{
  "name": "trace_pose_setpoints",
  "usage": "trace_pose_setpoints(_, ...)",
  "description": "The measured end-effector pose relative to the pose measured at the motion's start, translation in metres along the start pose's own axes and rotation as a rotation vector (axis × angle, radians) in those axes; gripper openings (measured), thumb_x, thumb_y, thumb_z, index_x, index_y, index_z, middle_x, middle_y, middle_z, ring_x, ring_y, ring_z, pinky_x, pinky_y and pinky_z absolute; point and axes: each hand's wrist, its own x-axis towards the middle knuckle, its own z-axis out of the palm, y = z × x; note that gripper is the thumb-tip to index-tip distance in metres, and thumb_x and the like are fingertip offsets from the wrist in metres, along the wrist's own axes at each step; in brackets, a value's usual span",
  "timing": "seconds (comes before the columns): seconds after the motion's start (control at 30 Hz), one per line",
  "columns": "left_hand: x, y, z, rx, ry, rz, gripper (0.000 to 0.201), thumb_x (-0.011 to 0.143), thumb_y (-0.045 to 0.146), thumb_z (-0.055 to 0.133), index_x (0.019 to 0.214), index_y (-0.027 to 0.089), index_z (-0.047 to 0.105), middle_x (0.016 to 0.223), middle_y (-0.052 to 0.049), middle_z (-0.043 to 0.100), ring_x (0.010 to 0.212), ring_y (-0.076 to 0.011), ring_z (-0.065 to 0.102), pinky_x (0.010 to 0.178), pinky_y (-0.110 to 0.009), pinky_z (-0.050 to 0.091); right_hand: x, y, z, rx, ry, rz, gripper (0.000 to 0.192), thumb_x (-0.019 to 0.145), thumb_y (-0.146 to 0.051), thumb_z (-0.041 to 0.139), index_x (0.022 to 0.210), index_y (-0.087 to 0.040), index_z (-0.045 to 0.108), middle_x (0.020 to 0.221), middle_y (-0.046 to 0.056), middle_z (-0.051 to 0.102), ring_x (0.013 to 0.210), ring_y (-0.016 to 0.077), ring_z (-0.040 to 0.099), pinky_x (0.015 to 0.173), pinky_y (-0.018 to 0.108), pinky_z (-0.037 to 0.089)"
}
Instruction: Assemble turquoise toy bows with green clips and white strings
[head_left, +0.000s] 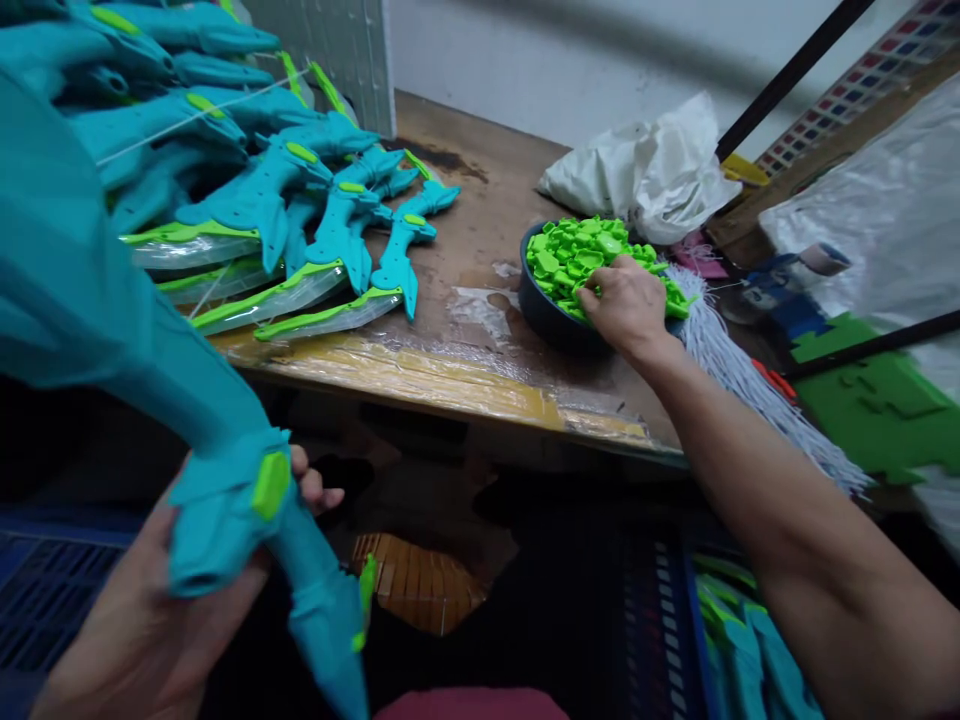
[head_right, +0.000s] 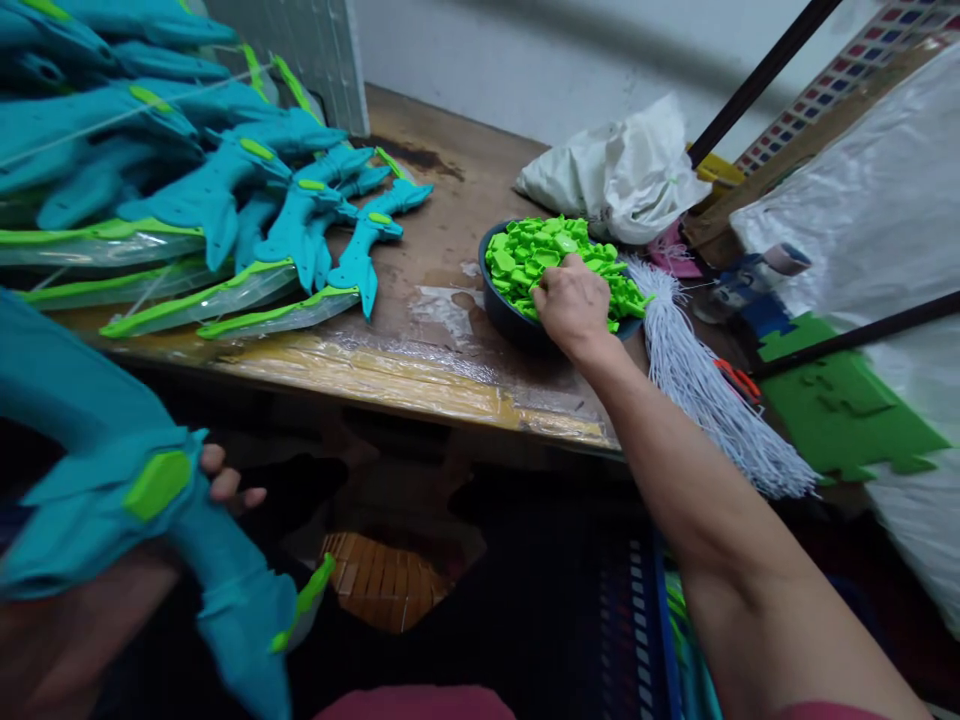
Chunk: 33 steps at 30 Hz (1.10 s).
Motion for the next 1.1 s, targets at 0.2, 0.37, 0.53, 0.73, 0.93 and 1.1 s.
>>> trace_pose_setpoints(0.2, -0.013, -0.018, 0.019, -0.022, 0.007, -0.043, 0.062, 0.055, 0.029, 0.101, 0.111, 0.023, 0.076, 0.100, -0.002, 0.080, 0.087, -0.0233, 0.077, 0.081, -0.030, 0.068, 0.009, 0.022, 0.007, 0.627, 0.305, 0.251, 0.018, 0.094, -0.031, 0.058, 0.082, -0.018, 0.064, 0.077, 0.004, 0.063, 0.074, 0.0210, 0.065, 0.068, 0.037, 0.055)
trace_pose_setpoints(0.37, -0.013, -0.027, 0.039, -0.081, 0.048, 0.029, 0.049, 0.061, 0.024, 0.098, 0.103, 0.019, 0.073, 0.100, -0.006, 0.081, 0.089, -0.0207, 0.077, 0.080, -0.027, 0.066, -0.006, -0.002, -0.012, 1.256, 0.274, 0.453, 0.022, 0.087, -0.033, 0.073, 0.078, -0.022, 0.056, 0.064, -0.005, 0.055, 0.056, 0.0131, 0.060, 0.053, 0.028, 0.056)
trace_pose_setpoints(0.53, -0.019, -0.037, 0.059, -0.168, 0.029, 0.015, 0.052, 0.060, 0.022, 0.098, 0.103, 0.017, 0.069, 0.094, -0.007, 0.081, 0.086, -0.0192, 0.077, 0.083, -0.029, 0.063, -0.091, -0.091, -0.053, 1.643, -0.198, 0.342, 0.029, 0.075, -0.029, 0.084, 0.099, -0.018, 0.072, 0.077, 0.001, 0.072, 0.059, 0.0124, 0.067, 0.057, 0.026, 0.062)
trace_pose_setpoints(0.73, -0.030, -0.053, 0.059, -0.070, 0.080, 0.116, 0.048, 0.060, 0.020, 0.097, 0.099, 0.018, 0.069, 0.095, -0.002, 0.078, 0.087, -0.0157, 0.073, 0.088, -0.028, 0.057, -0.198, -0.176, -0.071, 1.883, -0.549, 0.353, 0.025, 0.080, -0.029, 0.082, 0.100, -0.022, 0.070, 0.082, 0.000, 0.072, 0.065, 0.0141, 0.072, 0.066, 0.028, 0.065)
trace_pose_setpoints(0.93, -0.037, -0.063, 0.049, 0.027, 0.005, 0.204, 0.033, 0.080, 0.022, 0.086, 0.109, 0.023, 0.073, 0.104, -0.001, 0.079, 0.090, -0.0150, 0.073, 0.088, -0.027, 0.056, -0.230, -0.189, -0.061, 1.301, -0.170, -0.206, 0.027, 0.094, -0.014, 0.060, 0.115, -0.027, 0.072, 0.096, 0.003, 0.065, 0.083, 0.0149, 0.068, 0.072, 0.029, 0.058)
trace_pose_setpoints(1.1, -0.038, -0.062, 0.053, 0.012, 0.026, 0.191, 0.041, 0.081, 0.024, 0.085, 0.119, 0.024, 0.071, 0.106, -0.002, 0.079, 0.094, -0.0179, 0.074, 0.094, -0.031, 0.057, -0.218, -0.178, -0.068, 0.814, -0.123, -0.525, 0.010, 0.099, -0.022, 0.062, 0.089, -0.020, 0.064, 0.081, 0.004, 0.066, 0.079, 0.0200, 0.060, 0.069, 0.035, 0.049)
